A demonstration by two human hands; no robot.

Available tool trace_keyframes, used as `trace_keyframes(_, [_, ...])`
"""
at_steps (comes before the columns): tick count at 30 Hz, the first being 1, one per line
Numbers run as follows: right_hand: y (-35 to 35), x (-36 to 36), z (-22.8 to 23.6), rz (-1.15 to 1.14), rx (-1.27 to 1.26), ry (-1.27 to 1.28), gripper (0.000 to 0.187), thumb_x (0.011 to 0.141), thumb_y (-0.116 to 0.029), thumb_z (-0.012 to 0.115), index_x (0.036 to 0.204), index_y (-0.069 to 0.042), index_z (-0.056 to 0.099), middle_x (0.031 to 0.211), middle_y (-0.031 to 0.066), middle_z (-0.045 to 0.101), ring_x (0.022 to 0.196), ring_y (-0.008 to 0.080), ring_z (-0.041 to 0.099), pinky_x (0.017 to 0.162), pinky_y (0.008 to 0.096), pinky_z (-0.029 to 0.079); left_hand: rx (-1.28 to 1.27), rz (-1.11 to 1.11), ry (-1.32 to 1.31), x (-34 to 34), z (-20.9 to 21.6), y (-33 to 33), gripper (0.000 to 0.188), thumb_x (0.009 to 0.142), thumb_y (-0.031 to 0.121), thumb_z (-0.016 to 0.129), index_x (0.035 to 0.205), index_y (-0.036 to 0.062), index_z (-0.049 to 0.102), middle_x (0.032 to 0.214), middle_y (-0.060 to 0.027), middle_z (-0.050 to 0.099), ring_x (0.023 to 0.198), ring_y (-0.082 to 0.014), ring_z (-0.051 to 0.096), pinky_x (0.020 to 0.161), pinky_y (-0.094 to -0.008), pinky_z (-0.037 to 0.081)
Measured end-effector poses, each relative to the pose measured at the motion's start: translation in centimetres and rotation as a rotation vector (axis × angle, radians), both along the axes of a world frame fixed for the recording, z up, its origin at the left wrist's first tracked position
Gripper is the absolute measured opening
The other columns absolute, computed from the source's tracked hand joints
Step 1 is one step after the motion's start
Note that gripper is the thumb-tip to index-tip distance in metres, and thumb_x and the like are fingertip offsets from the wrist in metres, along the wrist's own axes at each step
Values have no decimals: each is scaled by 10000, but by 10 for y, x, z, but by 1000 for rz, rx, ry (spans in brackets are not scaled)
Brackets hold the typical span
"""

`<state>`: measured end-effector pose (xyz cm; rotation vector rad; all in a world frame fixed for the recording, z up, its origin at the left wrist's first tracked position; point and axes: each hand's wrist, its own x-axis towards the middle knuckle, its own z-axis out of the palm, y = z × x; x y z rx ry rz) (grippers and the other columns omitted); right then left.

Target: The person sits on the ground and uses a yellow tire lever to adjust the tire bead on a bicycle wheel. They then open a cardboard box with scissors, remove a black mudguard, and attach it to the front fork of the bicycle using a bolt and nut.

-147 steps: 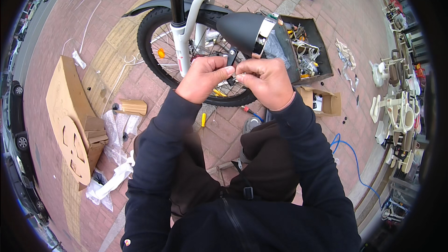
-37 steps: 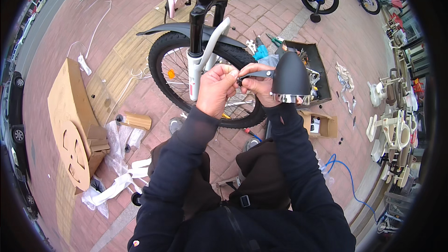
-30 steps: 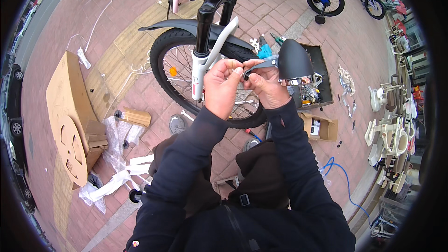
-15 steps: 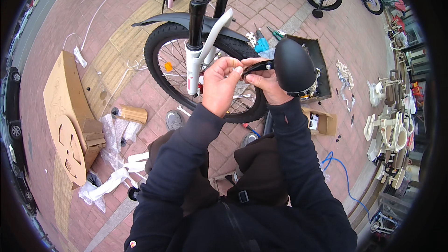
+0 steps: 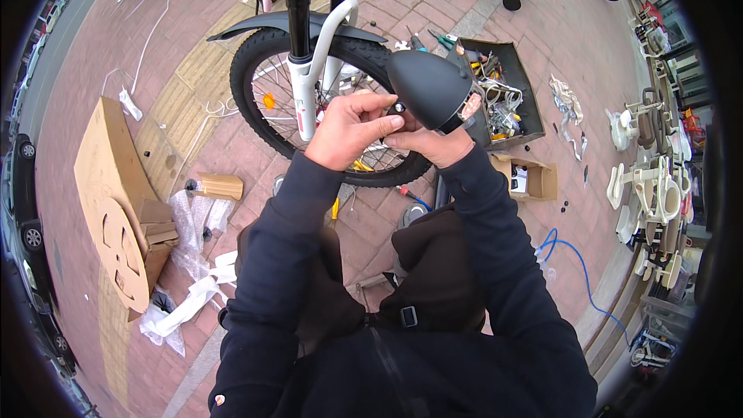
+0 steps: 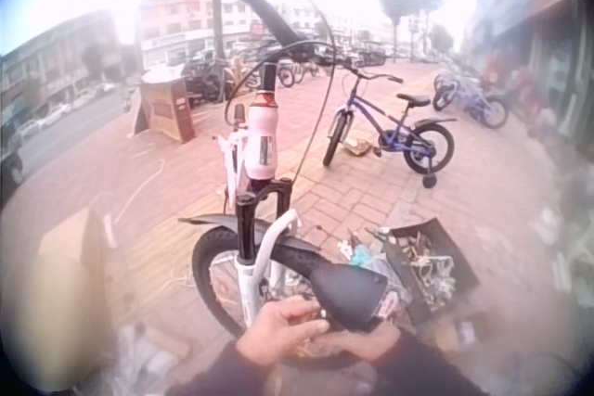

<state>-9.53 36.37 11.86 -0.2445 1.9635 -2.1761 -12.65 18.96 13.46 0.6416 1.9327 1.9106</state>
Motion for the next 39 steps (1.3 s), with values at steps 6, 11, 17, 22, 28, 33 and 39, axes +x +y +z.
trace_keyframes(6, [-16, 4, 7, -104, -170, -28, 446, 647, 84, 683, 1063, 30, 532, 963, 70, 598, 885, 135, 601, 743, 268, 502, 138, 73, -49, 3, -1, -1, 195, 820, 51, 612, 976, -66, 611, 797, -20, 546, 746, -76, 504, 681, -220, 421])
trace_keyframes(11, [-10, -2, 11, -65, -188, -68, 409, 681, 108, 657, 1066, 34, 538, 976, 84, 592, 878, 160, 606, 739, 283, 528, 77, 103, 96, 2, 2, -4, 184, 813, 43, 615, 956, -73, 611, 743, -7, 521, 700, -69, 471, 639, -221, 400])
trace_keyframes(17, [2, -5, 5, 27, -159, -35, 387, 727, 78, 659, 1072, 0, 501, 870, 67, 589, 733, 139, 607, 606, 249, 516, 59, 77, 178, 4, 7, 3, 202, 768, 19, 636, 959, -45, 626, 713, -24, 497, 671, -86, 470, 616, -236, 397])
trace_keyframes(22, [0, -6, 12, 57, -177, -104, 315, 727, 39, 666, 1006, 5, 524, 780, 66, 594, 656, 123, 590, 572, 236, 488, 79, 44, 161, 4, 8, 3, 205, 775, 18, 631, 969, -48, 624, 723, -32, 512, 682, -86, 487, 612, -234, 404])
trace_keyframes(28, [-12, -8, 12, 42, -22, -119, 178, 726, -22, 642, 884, 15, 567, 666, 56, 594, 570, 104, 572, 505, 224, 461, 153, 6, -8, 5, 6, 5, 191, 837, -19, 538, 1006, -94, 586, 773, -31, 466, 591, -113, 545, 529, -240, 459])
trace_keyframes(33, [-27, -4, 16, -48, -115, -22, 159, 648, -8, 640, 797, 1, 583, 605, 72, 593, 529, 124, 593, 468, 231, 469, 176, 3, -15, 0, -2, 1, 201, 895, 78, 496, 1074, -5, 535, 904, -36, 582, 706, -86, 544, 588, -194, 440])
trace_keyframes(39, [-51, -11, 7, -503, 402, 528, 356, 595, -165, 678, 938, -81, 630, 951, 121, 653, 915, 188, 625, 803, 311, 480, 361, 172, 33, 2, -17, 0, 469, 861, 168, 597, 1253, -31, 436, 1218, -156, 517, 1110, -241, 521, 945, -362, 417])
